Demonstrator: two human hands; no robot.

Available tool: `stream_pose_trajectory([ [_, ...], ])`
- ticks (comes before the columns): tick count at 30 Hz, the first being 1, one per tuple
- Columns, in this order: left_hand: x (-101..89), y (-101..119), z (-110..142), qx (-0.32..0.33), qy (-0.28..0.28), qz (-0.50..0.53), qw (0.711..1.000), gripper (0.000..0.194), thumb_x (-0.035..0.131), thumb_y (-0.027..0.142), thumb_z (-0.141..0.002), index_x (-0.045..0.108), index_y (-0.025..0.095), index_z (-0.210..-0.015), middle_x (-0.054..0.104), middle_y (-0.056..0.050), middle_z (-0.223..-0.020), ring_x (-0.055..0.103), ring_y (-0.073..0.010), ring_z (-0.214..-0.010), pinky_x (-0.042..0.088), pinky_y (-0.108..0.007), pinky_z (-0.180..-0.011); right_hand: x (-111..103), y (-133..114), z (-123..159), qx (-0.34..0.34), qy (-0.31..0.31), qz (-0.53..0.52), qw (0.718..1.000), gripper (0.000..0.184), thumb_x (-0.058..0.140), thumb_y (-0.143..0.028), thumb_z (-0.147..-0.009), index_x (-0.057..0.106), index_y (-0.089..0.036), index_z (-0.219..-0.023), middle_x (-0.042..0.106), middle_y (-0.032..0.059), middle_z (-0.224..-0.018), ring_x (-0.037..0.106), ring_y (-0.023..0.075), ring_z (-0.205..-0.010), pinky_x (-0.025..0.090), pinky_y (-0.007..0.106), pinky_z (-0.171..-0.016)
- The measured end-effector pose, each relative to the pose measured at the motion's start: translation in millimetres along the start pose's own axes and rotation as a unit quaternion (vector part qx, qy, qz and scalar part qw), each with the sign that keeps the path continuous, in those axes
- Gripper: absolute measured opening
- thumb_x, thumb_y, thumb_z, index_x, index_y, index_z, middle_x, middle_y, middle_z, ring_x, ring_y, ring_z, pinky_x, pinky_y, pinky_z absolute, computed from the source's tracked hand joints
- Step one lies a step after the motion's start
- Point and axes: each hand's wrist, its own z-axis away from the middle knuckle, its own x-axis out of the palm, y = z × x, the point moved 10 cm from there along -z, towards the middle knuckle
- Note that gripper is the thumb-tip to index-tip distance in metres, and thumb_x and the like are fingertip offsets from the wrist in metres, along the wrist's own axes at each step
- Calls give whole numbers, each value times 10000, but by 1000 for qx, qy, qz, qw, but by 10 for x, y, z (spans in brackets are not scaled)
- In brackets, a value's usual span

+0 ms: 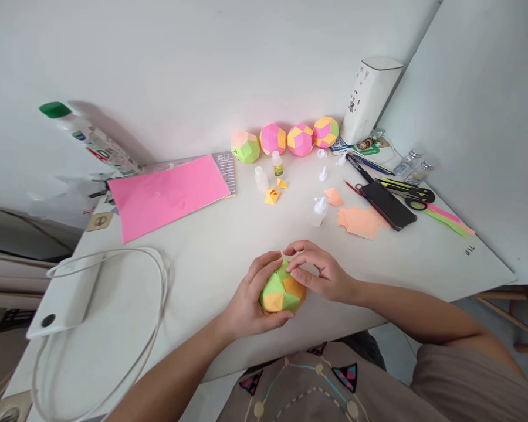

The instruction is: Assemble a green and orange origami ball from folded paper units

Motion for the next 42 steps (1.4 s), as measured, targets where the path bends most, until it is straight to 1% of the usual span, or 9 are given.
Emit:
stream_pose_trajectory([
  [5, -57, -32, -5, 7, 26, -18, 999, 798, 717, 454, -772, 297, 272, -1426, 419, -182, -1352, 492, -342, -1228, 487, -541, -959, -19, 25, -15, 12, -12, -2, 1000, 93, 615, -272, -879, 612, -190, -835, 558, 93, -1114, 576, 192, -1091, 470, 398, -973],
  [9, -50, -15, -12, 22, 22, -28, 999, 795, 699, 478, -785, 290, 254, -1430, 416, -191, -1339, 491, -340, -1225, 493, -528, -954, -1, 38, -17, 15, -30, -3, 999, 80, 644, -256, -855, 608, -188, -834, 546, 93, -1129, 568, 198, -1107, 458, 405, -980],
  [14, -46, 8, -18, 29, 15, -55, 998, 812, 681, 475, -800, 249, 256, -1452, 397, -199, -1350, 479, -361, -1237, 486, -549, -950, 30, 5, -20, -4, -53, 2, 999, 96, 636, -275, -862, 629, -199, -920, 531, 94, -1153, 546, 207, -1139, 445, 419, -995],
  [17, -52, 54, -14, 48, 20, -77, 996, 840, 683, 475, -798, 230, 238, -1465, 391, -212, -1348, 471, -366, -1236, 494, -542, -938, 44, -5, -20, -9, -65, 2, 998, 103, 638, -288, -861, 645, -196, -907, 526, 97, -1161, 539, 212, -1143, 438, 430, -1002],
  [24, -31, 146, -1, 84, 30, -101, 991, 845, 677, 478, -804, 240, 186, -1466, 417, -225, -1319, 490, -355, -1217, 510, -513, -930, 59, 11, -9, 11, -81, -25, 996, 106, 613, -267, -872, 616, -175, -820, 521, 113, -1174, 540, 220, -1142, 429, 454, -1010],
  [30, -25, 189, 8, 97, 42, -118, 987, 849, 671, 488, -807, 245, 168, -1469, 425, -230, -1302, 496, -353, -1207, 519, -511, -922, 95, -22, -11, 4, -128, -18, 992, 79, 610, -258, -864, 599, -184, -837, 493, 114, -1225, 499, 221, -1202, 399, 462, -1047],
  [35, -26, 188, 10, 88, 48, -126, 987, 861, 664, 491, -810, 217, 193, -1482, 430, -218, -1309, 491, -359, -1216, 528, -509, -912, 112, -142, -30, -54, -173, 14, 983, 49, 572, -240, -867, 583, -192, -863, 475, 119, -1260, 483, 223, -1217, 432, 445, -1021],
  [38, -19, 198, 23, 93, 49, -139, 985, 880, 674, 505, -796, 216, 205, -1485, 442, -218, -1324, 503, -373, -1210, 528, -521, -907, 108, -284, -21, -128, -175, 64, 974, 38, 539, -211, -859, 573, -201, -869, 473, 122, -1257, 500, 227, -1175, 474, 439, -975],
  [42, -1, 213, 43, 104, 47, -157, 981, 889, 675, 512, -791, 237, 159, -1480, 439, -238, -1323, 495, -376, -1209, 514, -528, -932, 149, -445, 60, -233, -178, 157, 943, 76, 546, -173, -832, 564, -205, -899, 466, 137, -1263, 501, 252, -1174, 482, 468, -970],
])
